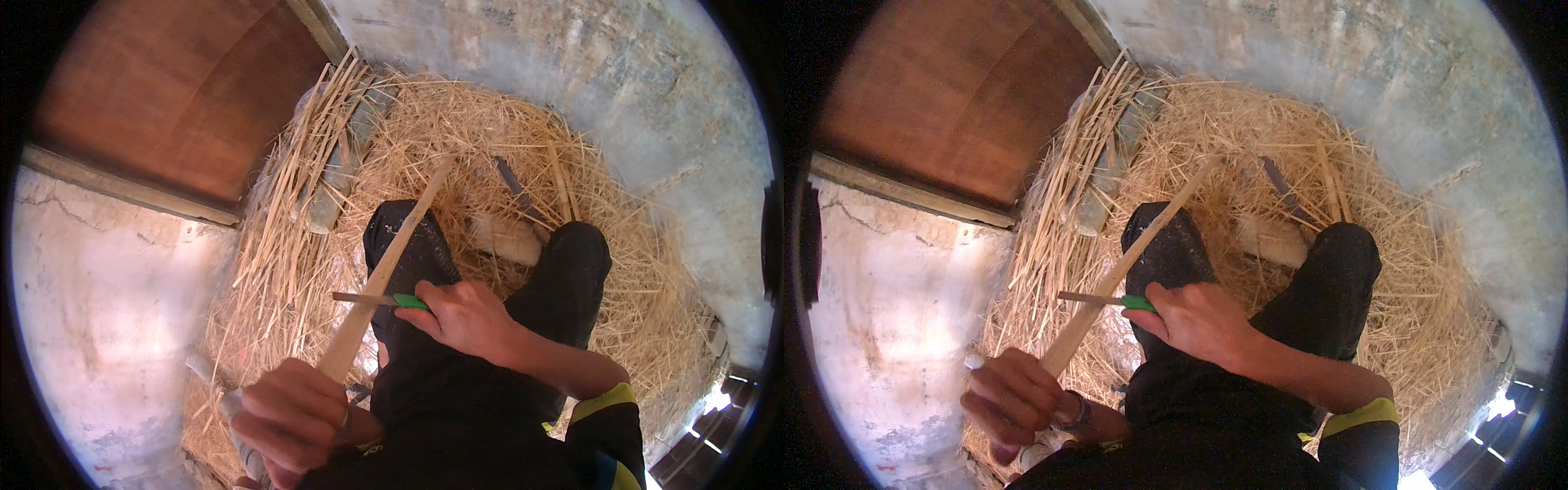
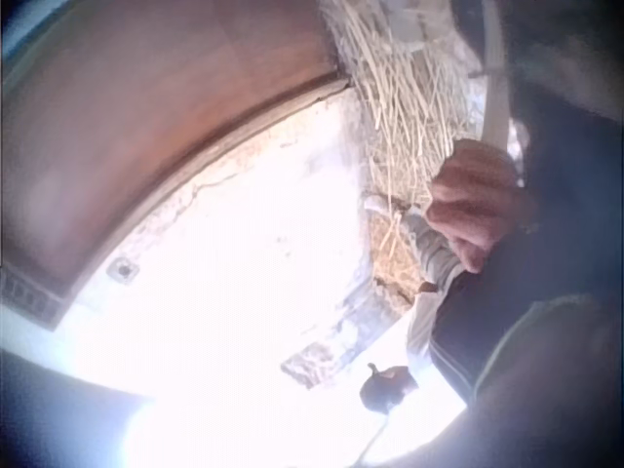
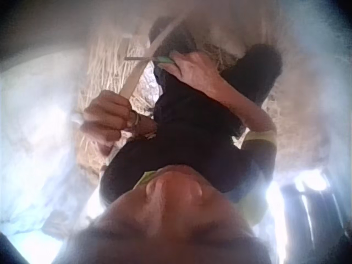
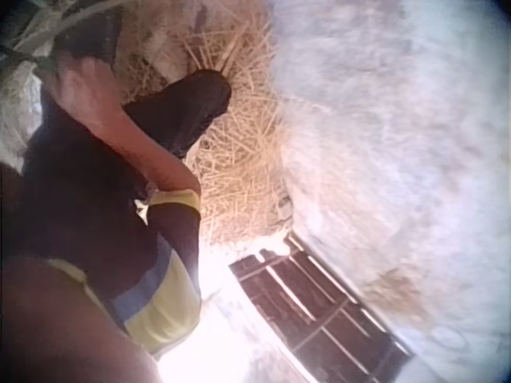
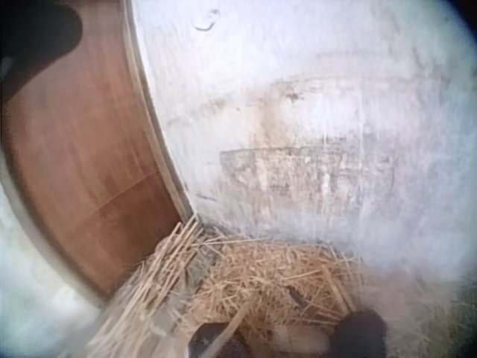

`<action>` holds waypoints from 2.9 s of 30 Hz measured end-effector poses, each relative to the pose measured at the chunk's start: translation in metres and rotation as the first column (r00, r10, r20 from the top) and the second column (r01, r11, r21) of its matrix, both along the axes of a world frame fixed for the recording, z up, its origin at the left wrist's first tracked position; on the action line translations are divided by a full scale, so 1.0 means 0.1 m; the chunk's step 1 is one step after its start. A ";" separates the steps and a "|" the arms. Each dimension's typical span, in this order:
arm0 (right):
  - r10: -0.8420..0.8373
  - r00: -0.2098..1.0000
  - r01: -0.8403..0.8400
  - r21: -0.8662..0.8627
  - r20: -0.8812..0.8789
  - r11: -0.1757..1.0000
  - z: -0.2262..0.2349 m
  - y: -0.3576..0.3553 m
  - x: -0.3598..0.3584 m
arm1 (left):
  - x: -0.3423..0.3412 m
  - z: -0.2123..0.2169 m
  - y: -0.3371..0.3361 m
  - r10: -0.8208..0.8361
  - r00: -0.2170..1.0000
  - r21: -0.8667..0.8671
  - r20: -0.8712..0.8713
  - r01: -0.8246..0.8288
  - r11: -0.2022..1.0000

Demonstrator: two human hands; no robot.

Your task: The person sits on a hay-covered floor and uses a green-handled knife to sharpen a thin wooden stick. They hold the stick against their leg and repeatedly scrape the blade along its length to remove bark and smooth the surface. The person continues this repetitive sharpening action on the same stick throughout the clip.

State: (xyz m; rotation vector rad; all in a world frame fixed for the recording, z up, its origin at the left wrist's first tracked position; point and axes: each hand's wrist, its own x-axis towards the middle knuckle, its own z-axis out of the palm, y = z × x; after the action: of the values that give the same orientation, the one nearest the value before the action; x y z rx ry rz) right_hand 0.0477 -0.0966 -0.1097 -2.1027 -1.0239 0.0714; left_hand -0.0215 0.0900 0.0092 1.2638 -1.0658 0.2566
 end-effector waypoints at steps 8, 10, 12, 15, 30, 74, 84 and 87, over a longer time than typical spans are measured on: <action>-0.331 0.944 0.320 -0.235 -0.007 0.918 -0.64 -0.23 0.34 | -0.11 -0.01 -0.18 0.113 0.994 -0.065 0.009 -0.113 0.992; -0.278 0.958 0.274 -0.069 -0.063 0.959 -0.29 -0.24 -0.02 | -0.10 -0.04 -0.19 0.124 0.992 -0.071 -0.007 -0.124 0.990; -0.078 0.987 0.087 0.061 -0.137 0.994 -0.02 -0.19 -0.21 | -0.06 0.04 -0.19 0.021 1.000 -0.040 0.022 -0.021 0.999; -0.157 0.980 0.151 -0.061 -0.120 0.987 -0.19 -0.16 -0.07 | 0.06 0.03 -0.26 -0.027 0.999 0.002 0.043 0.027 1.000; -0.262 0.961 0.247 -0.148 -0.091 0.958 -0.27 0.00 0.10 | 0.00 0.06 -0.12 -0.027 1.000 0.068 0.011 0.027 0.997; -0.338 0.917 0.308 -0.164 -0.211 0.937 -0.48 -0.05 0.25 | -0.18 -0.12 -0.30 0.290 0.957 -0.204 -0.016 -0.288 0.936; -0.338 0.919 0.293 -0.223 -0.202 0.930 -0.56 -0.01 0.29 | -0.37 -0.10 -0.42 0.772 0.595 -0.202 -0.224 -0.803 0.560; -0.223 0.966 0.218 -0.053 -0.132 0.975 -0.37 0.02 0.22 | -0.14 -0.07 -0.12 0.396 0.918 -0.090 0.015 -0.393 0.915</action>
State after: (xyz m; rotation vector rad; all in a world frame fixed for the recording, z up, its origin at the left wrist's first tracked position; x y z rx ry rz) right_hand 0.0696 -0.0944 -0.1463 -2.2002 -0.7083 0.1237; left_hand -0.0353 0.0783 0.0021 1.3946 -0.8086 0.6272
